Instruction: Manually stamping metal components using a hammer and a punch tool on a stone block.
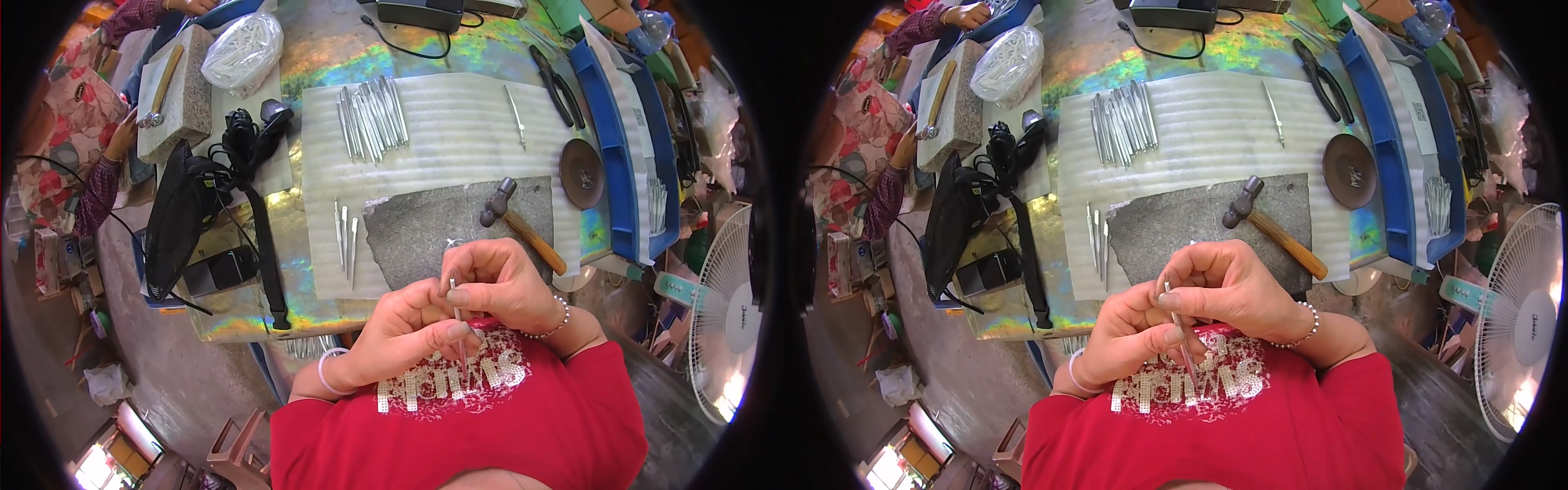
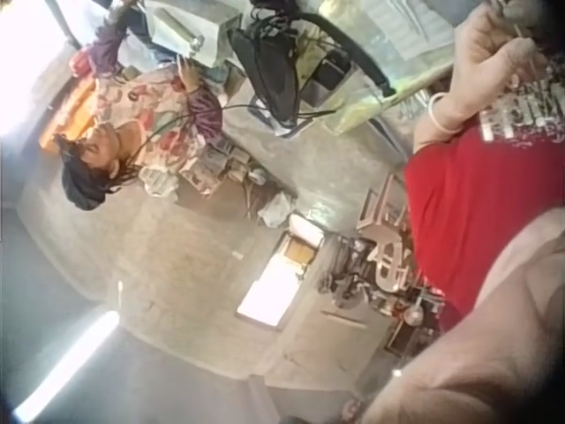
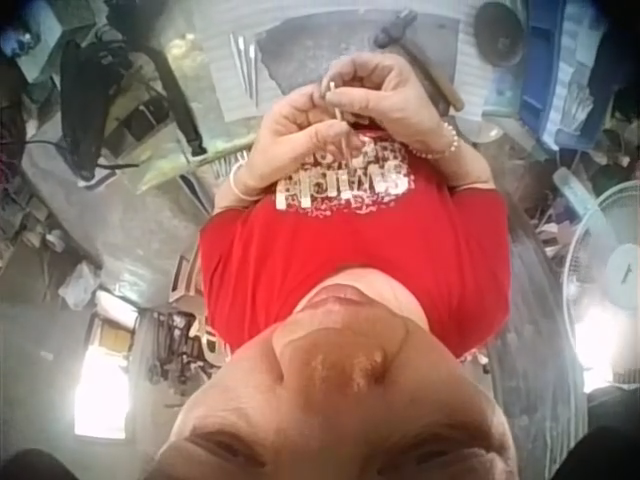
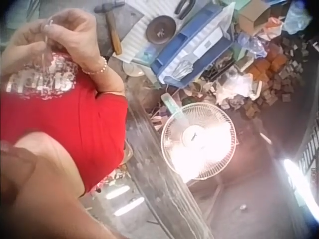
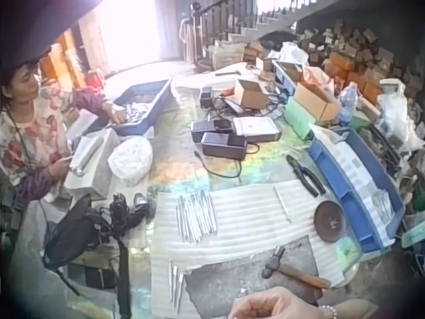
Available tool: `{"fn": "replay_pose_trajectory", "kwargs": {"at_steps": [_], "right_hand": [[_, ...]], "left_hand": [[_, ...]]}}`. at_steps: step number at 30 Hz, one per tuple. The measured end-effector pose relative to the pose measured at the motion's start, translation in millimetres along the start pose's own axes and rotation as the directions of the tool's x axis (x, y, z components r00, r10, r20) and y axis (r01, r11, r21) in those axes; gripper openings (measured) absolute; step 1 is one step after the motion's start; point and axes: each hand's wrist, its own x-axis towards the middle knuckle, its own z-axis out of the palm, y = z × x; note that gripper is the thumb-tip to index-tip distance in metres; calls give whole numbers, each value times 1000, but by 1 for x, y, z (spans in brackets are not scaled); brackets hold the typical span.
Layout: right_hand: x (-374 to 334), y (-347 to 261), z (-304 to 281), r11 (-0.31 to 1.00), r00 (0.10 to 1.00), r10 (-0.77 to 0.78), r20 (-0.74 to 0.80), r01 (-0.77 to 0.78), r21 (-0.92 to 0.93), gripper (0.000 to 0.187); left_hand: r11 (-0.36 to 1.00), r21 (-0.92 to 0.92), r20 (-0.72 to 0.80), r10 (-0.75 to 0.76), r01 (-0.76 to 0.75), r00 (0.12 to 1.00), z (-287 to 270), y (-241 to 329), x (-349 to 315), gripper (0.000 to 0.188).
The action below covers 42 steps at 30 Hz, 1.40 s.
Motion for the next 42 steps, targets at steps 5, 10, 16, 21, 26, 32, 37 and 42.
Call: {"fn": "replay_pose_trajectory", "kwargs": {"at_steps": [5, 10, 16, 21, 26, 32, 37, 42], "right_hand": [[4, -1, 2, 1000, 1000, 0, 2, 0, -9, 7], [8, -3, 3, 1000, 1000, 7, -11, -7, -18, 6], [12, -1, 2, 1000, 999, 9, -30, -9, -8, 5], [11, 3, -1, 999, 997, -32, -66, 30, -32, 16], [-2, 10, -11, 949, 967, -248, -59, 230, -216, 23], [-19, -5, -15, 103, 689, -554, 468, 615, -782, 23], [-20, -6, -16, -293, 588, -371, 719, 661, -691, 23], [-17, 1, -19, -403, 534, -377, 757, 641, -653, 23]], "left_hand": [[999, 23, 15, 28, -29, 999, -5, 0, 2, 18], [999, 22, -1, 32, -32, 999, -7, 2, 2, 17], [999, 45, -14, 31, -30, 999, -9, 6, 4, 17], [995, -75, -34, 59, -62, 998, -11, 1, 6, 15], [996, -76, -39, 47, -50, 998, -17, -4, 7, 15], [992, -13, -151, 126, -129, 981, -12, -5, 10, 14], [978, 82, -189, 204, -192, 961, -11, -8, 15, 12], [989, 23, -219, 148, -147, 964, -12, -13, 20, 9]]}}
